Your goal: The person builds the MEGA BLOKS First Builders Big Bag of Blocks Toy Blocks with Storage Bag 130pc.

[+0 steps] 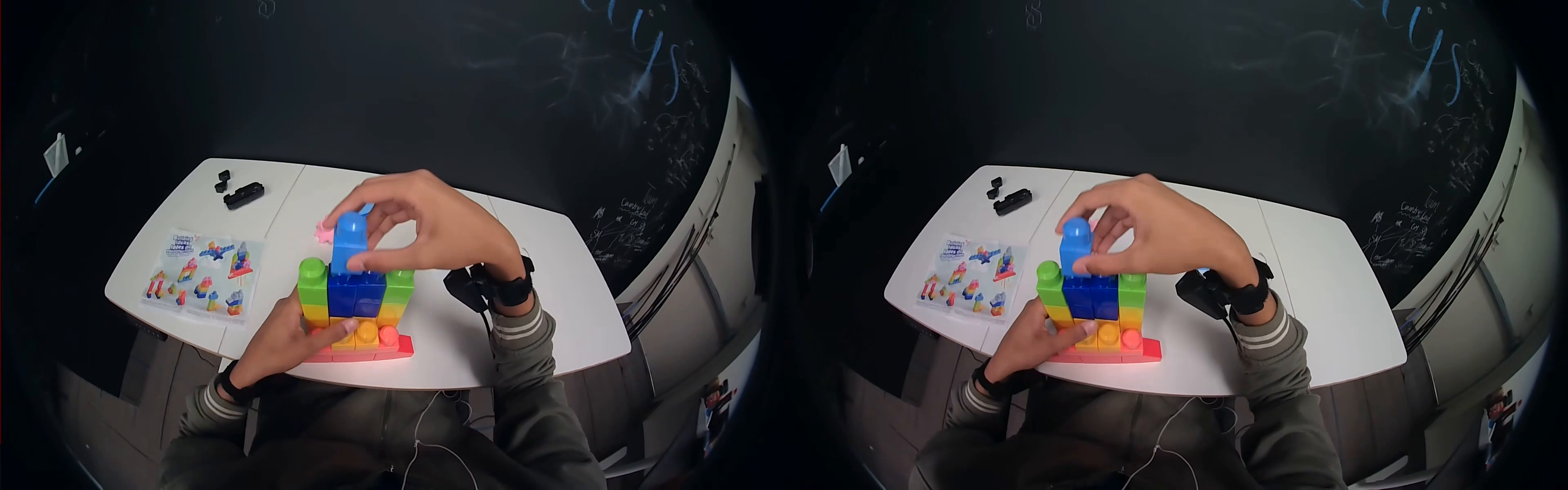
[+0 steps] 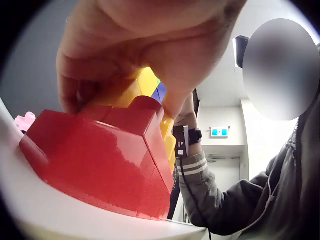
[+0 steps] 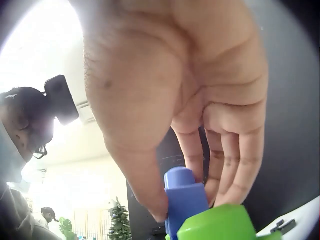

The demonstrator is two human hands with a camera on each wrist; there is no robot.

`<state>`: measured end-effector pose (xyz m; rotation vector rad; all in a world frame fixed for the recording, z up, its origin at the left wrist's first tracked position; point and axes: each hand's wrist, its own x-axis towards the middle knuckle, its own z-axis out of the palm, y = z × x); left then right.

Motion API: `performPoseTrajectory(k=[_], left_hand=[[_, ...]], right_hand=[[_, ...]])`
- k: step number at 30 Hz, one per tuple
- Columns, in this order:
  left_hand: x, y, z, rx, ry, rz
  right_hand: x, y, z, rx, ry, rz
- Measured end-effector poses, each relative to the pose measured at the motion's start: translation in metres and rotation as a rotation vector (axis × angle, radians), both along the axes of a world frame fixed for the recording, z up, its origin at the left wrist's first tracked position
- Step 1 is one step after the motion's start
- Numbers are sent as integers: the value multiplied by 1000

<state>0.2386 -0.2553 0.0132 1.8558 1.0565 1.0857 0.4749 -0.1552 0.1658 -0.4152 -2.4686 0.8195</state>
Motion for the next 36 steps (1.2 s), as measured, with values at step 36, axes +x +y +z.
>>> performPoseTrajectory(k=[36], left_hand=[[-1,-4,9,33,114,45]], right_hand=[[-7,-8,0,32,-391,-1]])
